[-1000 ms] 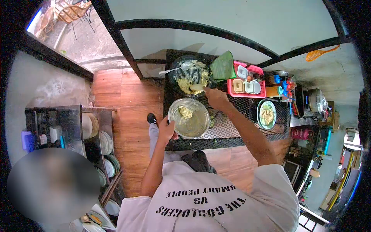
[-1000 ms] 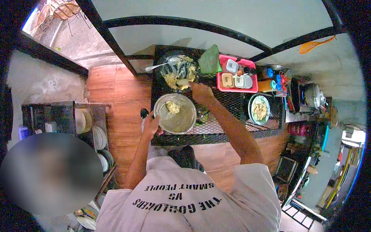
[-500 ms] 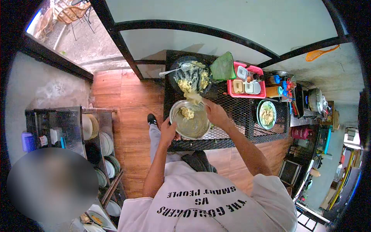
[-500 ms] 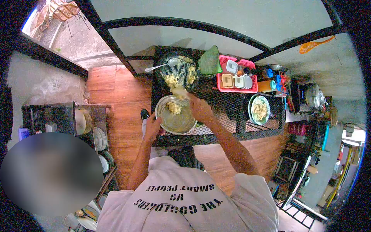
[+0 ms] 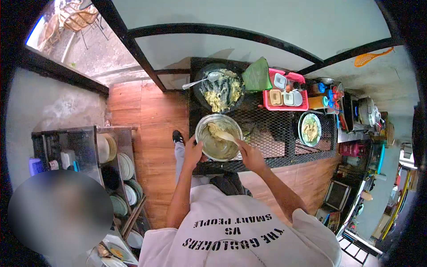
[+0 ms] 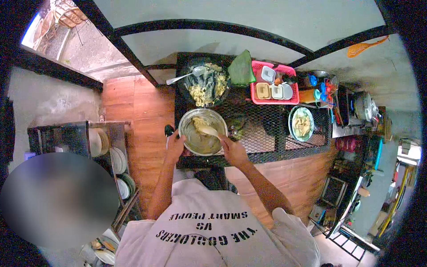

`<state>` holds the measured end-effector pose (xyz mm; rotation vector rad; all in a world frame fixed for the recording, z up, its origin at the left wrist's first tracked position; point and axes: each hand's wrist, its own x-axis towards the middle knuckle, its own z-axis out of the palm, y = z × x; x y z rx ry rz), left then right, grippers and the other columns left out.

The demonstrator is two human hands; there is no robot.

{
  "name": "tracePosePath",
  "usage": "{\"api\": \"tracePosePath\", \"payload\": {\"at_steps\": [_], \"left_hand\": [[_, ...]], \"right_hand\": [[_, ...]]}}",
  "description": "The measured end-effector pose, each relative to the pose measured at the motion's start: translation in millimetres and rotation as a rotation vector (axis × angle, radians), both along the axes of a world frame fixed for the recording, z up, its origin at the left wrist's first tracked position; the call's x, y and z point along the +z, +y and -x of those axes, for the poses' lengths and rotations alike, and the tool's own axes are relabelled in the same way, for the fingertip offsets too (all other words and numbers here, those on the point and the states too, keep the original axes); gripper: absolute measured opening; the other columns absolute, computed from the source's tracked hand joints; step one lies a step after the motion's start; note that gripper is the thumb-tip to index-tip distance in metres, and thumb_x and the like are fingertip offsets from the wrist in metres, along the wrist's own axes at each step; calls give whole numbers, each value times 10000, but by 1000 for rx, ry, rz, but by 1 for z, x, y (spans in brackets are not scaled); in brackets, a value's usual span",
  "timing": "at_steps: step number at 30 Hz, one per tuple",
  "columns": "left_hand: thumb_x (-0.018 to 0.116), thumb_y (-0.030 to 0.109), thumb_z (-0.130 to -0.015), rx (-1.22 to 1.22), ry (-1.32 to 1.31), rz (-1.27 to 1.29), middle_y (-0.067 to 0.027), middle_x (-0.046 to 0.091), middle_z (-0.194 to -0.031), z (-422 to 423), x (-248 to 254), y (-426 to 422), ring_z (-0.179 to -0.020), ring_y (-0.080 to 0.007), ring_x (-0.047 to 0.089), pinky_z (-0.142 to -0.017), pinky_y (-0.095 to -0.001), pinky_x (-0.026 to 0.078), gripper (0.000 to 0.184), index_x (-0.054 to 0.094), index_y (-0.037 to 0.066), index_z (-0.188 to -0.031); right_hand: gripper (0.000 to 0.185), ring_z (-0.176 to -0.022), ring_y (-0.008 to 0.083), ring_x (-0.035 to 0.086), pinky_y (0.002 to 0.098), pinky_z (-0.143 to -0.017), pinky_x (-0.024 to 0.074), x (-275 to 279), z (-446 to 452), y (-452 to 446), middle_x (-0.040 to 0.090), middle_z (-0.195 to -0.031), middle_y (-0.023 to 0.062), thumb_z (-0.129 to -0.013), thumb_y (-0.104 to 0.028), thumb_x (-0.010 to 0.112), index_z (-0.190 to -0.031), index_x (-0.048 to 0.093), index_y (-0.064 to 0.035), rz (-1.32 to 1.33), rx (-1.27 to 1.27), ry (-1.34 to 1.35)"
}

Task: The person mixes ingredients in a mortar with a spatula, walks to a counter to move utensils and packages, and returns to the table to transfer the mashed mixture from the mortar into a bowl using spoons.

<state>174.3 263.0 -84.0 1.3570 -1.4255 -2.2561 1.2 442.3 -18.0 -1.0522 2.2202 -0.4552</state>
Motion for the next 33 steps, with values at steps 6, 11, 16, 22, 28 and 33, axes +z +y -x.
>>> {"api": "tracePosePath", "payload": {"at_steps": [6, 11, 16, 22, 28, 33], "left_hand": [[525, 144, -894, -10, -117, 14, -99, 620, -660, 2, 22, -13, -391, -150, 540, -346, -298, 459, 437, 484, 15, -1310], [482, 151, -923, -8, -57, -33, -74, 600, -610, -1, 13, -19, -342, -135, 512, -289, -252, 391, 357, 510, 54, -1265], [474, 175, -918, 2, -78, -53, -67, 604, -612, 0, 15, -27, -346, -130, 510, -289, -245, 378, 323, 534, 59, -1214], [473, 180, -915, -38, -75, -58, -55, 580, -591, -5, 12, -28, -336, -117, 481, -296, -248, 370, 318, 543, 43, -1194], [474, 164, -920, -49, -88, -45, -62, 579, -592, -4, 19, -26, -334, -122, 476, -295, -262, 373, 296, 550, 29, -1171], [464, 146, -927, -55, -91, -62, -53, 575, -590, -6, 6, -31, -321, -128, 460, -294, -270, 380, 314, 532, 43, -1216]], "right_hand": [[338, -943, 380, 649, 410, -778, 522, 33, -3, -12, 631, -1108, 238, -972, -164, 466, -1286, 530, -58, -1, -135, -247], [335, -926, 363, 656, 371, -771, 521, 4, 3, -6, 629, -1116, 238, -971, -134, 474, -1292, 523, -53, 112, -11, -161], [396, -647, 386, 639, 472, -568, 520, -4, -8, 1, 663, -978, 189, -966, -173, 464, -1362, 462, -176, 381, -51, -58], [365, -486, 247, 569, 344, -472, 435, -4, -19, 11, 597, -692, 210, -963, -94, 463, -1325, 509, -88, 290, -71, -77], [391, -788, 283, 659, 411, -679, 509, -21, -13, 27, 635, -1107, 228, -973, -124, 456, -1364, 460, -120, 384, -22, -117], [370, -576, 28, 344, 189, -509, 301, 27, 35, -12, 404, -685, -60, -997, -175, 461, -1343, 471, -42, 299, -343, -671]]}}
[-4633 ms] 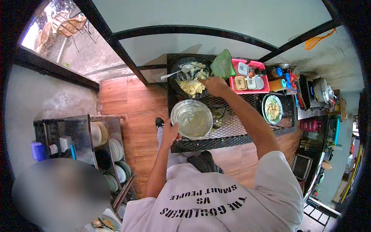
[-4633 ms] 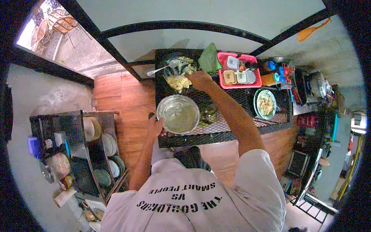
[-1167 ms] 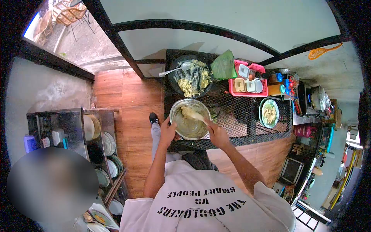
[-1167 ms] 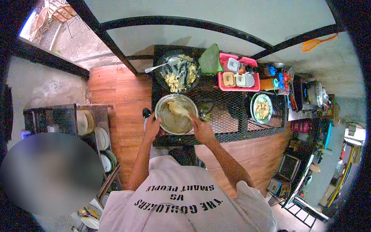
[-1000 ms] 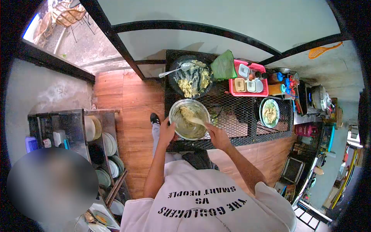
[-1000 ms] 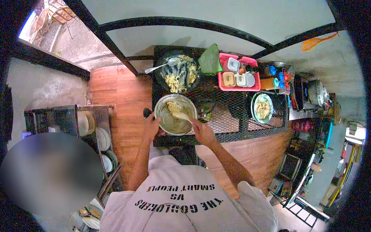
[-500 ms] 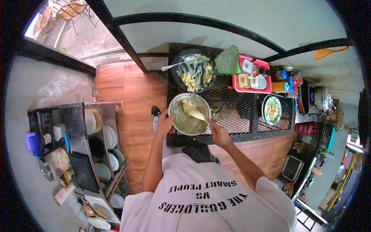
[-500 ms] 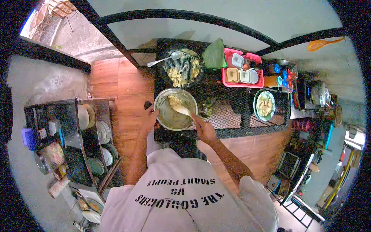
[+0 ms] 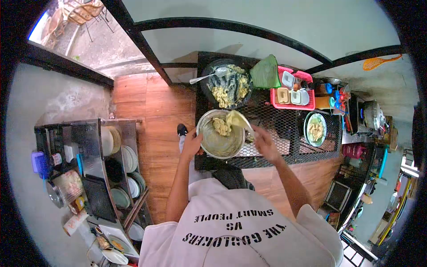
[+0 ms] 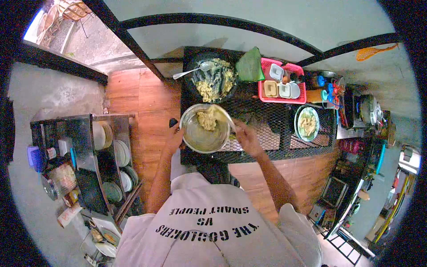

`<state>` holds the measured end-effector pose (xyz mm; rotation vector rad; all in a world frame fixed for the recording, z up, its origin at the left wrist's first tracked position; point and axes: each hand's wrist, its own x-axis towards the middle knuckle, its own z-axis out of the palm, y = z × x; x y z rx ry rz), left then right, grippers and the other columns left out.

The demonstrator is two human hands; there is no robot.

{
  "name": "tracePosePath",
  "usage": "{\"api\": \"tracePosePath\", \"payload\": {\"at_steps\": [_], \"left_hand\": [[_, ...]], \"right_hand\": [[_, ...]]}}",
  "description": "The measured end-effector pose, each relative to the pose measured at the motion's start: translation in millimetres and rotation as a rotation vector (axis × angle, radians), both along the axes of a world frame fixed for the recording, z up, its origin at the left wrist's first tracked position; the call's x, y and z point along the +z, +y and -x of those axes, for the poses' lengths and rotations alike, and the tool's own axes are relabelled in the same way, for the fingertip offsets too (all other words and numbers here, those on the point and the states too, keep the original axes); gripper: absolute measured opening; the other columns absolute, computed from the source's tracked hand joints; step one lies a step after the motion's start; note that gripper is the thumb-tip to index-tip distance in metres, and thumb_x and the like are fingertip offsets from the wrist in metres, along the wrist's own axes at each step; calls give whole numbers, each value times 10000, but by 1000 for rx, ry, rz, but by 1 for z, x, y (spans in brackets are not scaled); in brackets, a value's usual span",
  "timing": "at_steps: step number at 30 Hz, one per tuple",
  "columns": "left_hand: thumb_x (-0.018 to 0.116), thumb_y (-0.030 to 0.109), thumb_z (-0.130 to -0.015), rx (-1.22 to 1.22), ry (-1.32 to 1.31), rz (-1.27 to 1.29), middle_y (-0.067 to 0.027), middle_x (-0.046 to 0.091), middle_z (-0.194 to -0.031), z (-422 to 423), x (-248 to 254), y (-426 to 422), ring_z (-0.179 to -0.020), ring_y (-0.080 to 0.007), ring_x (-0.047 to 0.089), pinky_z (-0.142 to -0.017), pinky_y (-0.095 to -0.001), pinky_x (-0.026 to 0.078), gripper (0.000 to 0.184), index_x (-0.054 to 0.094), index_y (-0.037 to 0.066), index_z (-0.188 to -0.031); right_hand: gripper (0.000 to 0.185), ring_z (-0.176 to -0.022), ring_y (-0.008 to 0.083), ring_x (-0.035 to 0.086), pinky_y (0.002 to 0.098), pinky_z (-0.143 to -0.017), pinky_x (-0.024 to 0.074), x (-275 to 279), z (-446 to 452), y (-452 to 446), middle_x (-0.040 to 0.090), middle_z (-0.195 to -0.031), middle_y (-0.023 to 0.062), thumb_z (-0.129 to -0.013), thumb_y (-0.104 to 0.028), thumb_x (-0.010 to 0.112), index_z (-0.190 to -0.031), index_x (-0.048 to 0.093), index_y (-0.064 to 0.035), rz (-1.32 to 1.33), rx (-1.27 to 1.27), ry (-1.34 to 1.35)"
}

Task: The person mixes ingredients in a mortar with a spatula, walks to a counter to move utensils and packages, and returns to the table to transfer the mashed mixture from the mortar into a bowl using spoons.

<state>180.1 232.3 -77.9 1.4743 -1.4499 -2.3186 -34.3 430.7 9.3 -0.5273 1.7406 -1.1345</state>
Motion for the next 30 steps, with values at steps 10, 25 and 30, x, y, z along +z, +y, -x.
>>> {"api": "tracePosePath", "payload": {"at_steps": [10, 25, 30], "left_hand": [[462, 165, -924, -24, 5, 47, -45, 566, -573, 0, 7, -2, -335, -116, 478, -293, -250, 385, 320, 538, 38, -1207], [470, 157, -916, 13, 9, -26, -57, 563, -573, 3, 1, 1, -340, -125, 495, -286, -252, 380, 261, 565, 26, -1120], [463, 145, -907, 38, 43, 7, -57, 557, -565, 7, 0, 2, -342, -129, 498, -292, -255, 387, 272, 564, 16, -1125]], "right_hand": [[359, -844, 413, 633, 506, -749, 506, -51, 93, -156, 664, -928, 207, -978, -273, 410, -1281, 536, -127, -122, 453, 1003], [373, -757, 422, 642, 548, -674, 508, -34, 55, -93, 652, -829, 240, -960, -245, 453, -1321, 488, -154, -254, 636, 900], [404, -726, 428, 639, 539, -641, 515, -12, 38, -75, 650, -808, 233, -951, -230, 470, -1348, 442, -165, -348, 627, 913]]}}
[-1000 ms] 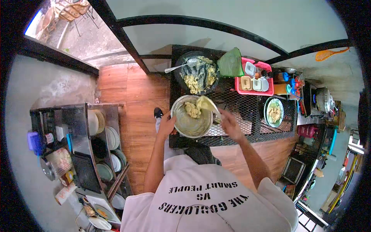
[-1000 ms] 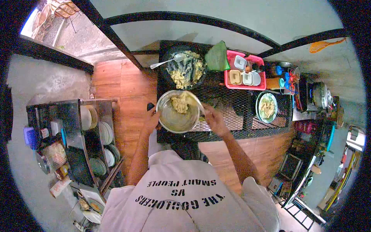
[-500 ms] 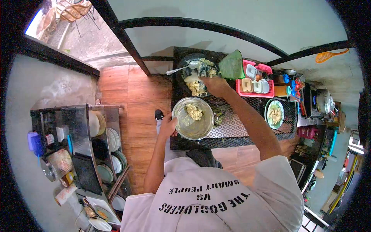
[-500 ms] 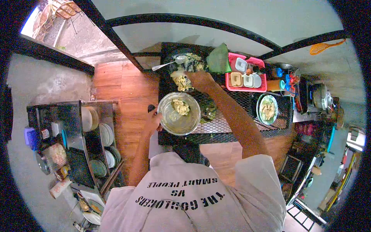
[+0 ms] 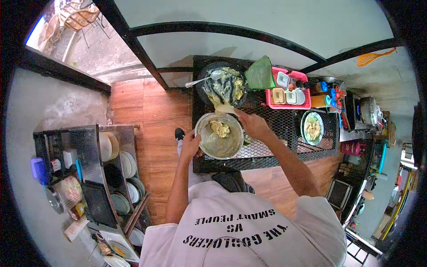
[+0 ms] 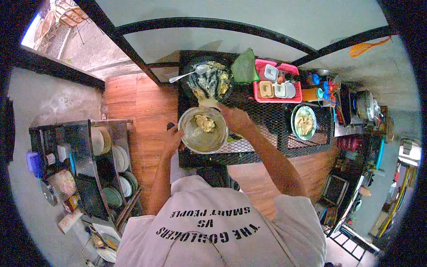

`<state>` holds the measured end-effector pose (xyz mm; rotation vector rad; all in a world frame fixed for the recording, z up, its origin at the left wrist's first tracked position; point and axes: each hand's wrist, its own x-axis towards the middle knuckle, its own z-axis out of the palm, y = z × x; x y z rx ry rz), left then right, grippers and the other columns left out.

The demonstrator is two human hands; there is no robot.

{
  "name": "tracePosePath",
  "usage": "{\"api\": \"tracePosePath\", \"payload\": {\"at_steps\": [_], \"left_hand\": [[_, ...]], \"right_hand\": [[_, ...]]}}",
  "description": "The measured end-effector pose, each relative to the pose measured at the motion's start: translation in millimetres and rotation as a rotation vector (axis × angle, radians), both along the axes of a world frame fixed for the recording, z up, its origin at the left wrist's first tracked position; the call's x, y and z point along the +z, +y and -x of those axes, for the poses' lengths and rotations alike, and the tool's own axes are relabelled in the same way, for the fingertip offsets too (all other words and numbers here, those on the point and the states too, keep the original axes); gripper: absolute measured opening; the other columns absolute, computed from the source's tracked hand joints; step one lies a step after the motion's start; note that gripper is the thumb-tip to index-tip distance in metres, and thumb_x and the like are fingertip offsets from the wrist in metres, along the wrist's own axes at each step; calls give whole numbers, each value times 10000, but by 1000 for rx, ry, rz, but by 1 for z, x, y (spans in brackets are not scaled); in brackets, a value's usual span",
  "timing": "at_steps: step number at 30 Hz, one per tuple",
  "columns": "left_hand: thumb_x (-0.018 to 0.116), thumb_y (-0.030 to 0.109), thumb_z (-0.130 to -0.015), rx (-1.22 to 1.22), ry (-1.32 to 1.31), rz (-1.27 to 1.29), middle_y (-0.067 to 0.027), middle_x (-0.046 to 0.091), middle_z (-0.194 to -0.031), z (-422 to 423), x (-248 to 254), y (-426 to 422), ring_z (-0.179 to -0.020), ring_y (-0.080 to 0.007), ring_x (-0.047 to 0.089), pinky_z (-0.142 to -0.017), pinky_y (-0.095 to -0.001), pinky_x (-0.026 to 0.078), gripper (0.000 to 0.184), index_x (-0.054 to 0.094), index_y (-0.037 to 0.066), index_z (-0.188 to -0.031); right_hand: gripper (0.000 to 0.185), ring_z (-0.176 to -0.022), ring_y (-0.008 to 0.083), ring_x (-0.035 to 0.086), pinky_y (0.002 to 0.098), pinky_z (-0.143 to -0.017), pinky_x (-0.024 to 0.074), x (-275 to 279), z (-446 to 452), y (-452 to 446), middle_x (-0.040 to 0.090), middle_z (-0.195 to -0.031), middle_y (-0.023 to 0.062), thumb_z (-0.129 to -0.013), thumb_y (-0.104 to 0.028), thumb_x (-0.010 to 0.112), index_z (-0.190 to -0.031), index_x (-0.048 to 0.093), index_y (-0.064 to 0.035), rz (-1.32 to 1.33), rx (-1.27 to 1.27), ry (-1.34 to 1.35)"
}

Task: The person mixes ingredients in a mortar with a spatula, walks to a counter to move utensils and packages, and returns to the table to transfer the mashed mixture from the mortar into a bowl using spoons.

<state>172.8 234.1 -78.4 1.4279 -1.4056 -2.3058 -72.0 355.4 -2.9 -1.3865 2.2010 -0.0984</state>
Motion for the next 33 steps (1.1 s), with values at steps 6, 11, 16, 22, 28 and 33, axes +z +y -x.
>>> {"api": "tracePosePath", "payload": {"at_steps": [6, 11, 16, 22, 28, 33], "left_hand": [[466, 147, -898, -1, 37, -3, -55, 569, -577, -3, -5, 1, -343, -126, 500, -295, -256, 391, 292, 570, 39, -1148], [468, 138, -886, 25, 13, 8, -59, 584, -608, -2, -4, 2, -344, -127, 501, -299, -259, 396, 311, 571, 44, -1164], [472, 129, -870, 84, -29, 106, -68, 588, -609, -3, -9, 5, -348, -142, 511, -299, -275, 405, 360, 554, 46, -1211], [476, 134, -894, -3, -68, 5, -81, 589, -604, -4, -15, 2, -348, -158, 518, -302, -287, 422, 354, 528, 46, -1233], [519, 174, -924, 5, 26, 25, -69, 592, -628, -8, -13, 4, -381, -151, 516, -332, -289, 433, 328, 535, 9, -1207], [547, 158, -915, -4, 22, -7, -56, 613, -705, -9, -13, 2, -451, -137, 537, -366, -289, 439, 360, 531, -18, -1228]], "right_hand": [[414, -651, 421, 631, 536, -595, 507, -10, -38, 46, 641, -744, 232, -974, -289, 419, -1379, 427, -204, -95, 76, -75], [402, -586, 393, 614, 497, -555, 510, -9, -58, 71, 623, -696, 230, -971, -244, 455, -1371, 449, -202, 165, -78, -122], [421, -520, 354, 603, 476, -494, 497, -4, -65, 81, 616, -657, 211, -934, -157, 518, -1353, 486, -178, 207, -80, -88], [399, -549, 369, 613, 477, -489, 480, 2, -78, 86, 634, -702, 210, -944, -152, 496, -1343, 490, -159, 345, -147, -109], [375, -580, 375, 624, 479, -516, 489, 1, -80, 94, 640, -721, 215, -951, -166, 490, -1326, 506, -152, 183, -210, -150], [436, -579, 409, 611, 535, -534, 491, 2, -83, 100, 641, -752, 227, -969, -242, 433, -1404, 410, -240, 45, -171, -185]]}}
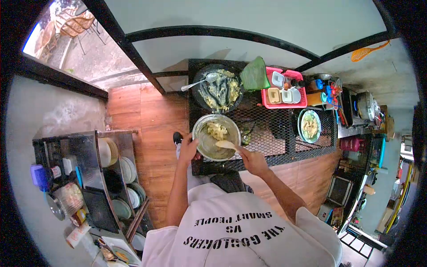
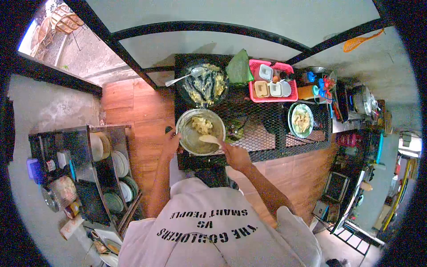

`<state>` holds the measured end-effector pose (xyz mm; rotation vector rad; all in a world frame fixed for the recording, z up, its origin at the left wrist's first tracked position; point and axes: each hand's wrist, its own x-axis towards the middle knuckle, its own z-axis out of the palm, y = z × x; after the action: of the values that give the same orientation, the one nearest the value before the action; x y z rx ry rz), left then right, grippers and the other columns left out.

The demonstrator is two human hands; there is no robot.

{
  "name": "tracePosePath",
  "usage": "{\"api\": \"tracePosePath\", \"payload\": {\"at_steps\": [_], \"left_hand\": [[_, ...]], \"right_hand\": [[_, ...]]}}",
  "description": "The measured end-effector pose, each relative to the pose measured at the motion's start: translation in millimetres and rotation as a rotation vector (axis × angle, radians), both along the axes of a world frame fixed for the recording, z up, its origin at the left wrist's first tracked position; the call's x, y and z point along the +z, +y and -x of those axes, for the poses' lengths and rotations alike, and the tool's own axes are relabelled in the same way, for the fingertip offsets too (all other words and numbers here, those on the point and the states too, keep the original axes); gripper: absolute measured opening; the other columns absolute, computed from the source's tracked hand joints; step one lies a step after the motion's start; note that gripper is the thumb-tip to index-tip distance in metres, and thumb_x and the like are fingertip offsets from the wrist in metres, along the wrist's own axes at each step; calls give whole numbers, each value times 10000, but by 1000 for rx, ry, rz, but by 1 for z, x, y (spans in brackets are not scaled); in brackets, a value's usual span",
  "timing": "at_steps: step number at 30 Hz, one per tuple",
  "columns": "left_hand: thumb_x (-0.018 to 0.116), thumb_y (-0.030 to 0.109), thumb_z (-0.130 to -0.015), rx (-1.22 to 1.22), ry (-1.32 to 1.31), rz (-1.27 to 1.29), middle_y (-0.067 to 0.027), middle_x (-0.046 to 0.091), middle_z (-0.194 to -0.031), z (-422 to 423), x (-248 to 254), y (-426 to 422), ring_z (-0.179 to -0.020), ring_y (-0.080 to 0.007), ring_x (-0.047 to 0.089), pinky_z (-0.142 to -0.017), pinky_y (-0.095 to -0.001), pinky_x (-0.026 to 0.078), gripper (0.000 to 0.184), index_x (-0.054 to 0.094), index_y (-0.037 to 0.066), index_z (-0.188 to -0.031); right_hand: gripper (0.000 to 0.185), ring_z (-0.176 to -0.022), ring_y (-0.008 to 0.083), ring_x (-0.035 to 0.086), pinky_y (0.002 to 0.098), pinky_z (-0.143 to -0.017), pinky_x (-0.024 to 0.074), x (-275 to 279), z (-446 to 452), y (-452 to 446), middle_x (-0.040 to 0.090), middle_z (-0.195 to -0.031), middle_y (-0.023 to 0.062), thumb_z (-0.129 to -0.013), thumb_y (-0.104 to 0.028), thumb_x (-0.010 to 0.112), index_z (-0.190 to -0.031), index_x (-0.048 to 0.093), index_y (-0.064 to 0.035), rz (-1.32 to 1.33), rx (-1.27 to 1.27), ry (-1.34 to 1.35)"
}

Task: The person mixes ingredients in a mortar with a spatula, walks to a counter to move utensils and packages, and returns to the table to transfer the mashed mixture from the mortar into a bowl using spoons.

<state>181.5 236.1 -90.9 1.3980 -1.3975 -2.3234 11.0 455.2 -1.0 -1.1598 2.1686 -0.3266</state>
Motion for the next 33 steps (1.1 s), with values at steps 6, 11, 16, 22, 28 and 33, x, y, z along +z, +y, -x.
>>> {"api": "tracePosePath", "payload": {"at_steps": [6, 11, 16, 22, 28, 33], "left_hand": [[539, 135, -906, 6, -43, 25, -81, 629, -740, 5, 8, 0, -431, -146, 536, -368, -283, 437, 392, 507, -18, -1265], [506, 142, -916, -29, -11, 7, -87, 613, -699, 4, 15, -2, -417, -147, 532, -354, -282, 435, 368, 501, -18, -1248], [485, 152, -913, -42, -36, -58, -52, 570, -539, 3, 5, -3, -352, -130, 513, -296, -257, 385, 353, 510, 36, -1246], [485, 170, -900, -28, -36, -31, -68, 562, -528, 5, 9, -4, -344, -139, 505, -298, -258, 387, 364, 517, 33, -1235], [465, 164, -906, -16, -19, -52, -70, 563, -533, 6, 15, -7, -338, -132, 497, -296, -250, 380, 329, 548, 18, -1188], [462, 152, -909, -14, 49, -51, -61, 568, -551, 5, 12, -3, -338, -120, 489, -293, -244, 373, 302, 555, 15, -1161]], "right_hand": [[358, -899, 319, 673, 401, -798, 518, -8, 40, -19, 673, -973, 214, -987, -269, 457, -1276, 555, -81, 460, -105, -224], [329, -1016, 321, 632, 397, -880, 481, 10, 124, -92, 632, -1119, 228, -971, -191, 486, -1251, 558, -34, 209, -156, 16], [343, -826, 418, 643, 543, -694, 501, -19, 172, -164, 653, -955, 229, -969, -251, 413, -1286, 526, -185, -64, 6, 430], [415, -773, 408, 644, 534, -650, 516, -59, 190, -163, 652, -857, 213, -945, -219, 429, -1360, 439, -225, -94, 220, 574], [377, -787, 431, 635, 534, -702, 507, -41, 161, -132, 645, -893, 252, -939, -161, 431, -1291, 499, -45, -106, 239, 276], [346, -845, 432, 632, 524, -735, 504, -44, 136, -123, 642, -963, 258, -943, -160, 443, -1256, 537, -46, -32, 126, 177]]}}
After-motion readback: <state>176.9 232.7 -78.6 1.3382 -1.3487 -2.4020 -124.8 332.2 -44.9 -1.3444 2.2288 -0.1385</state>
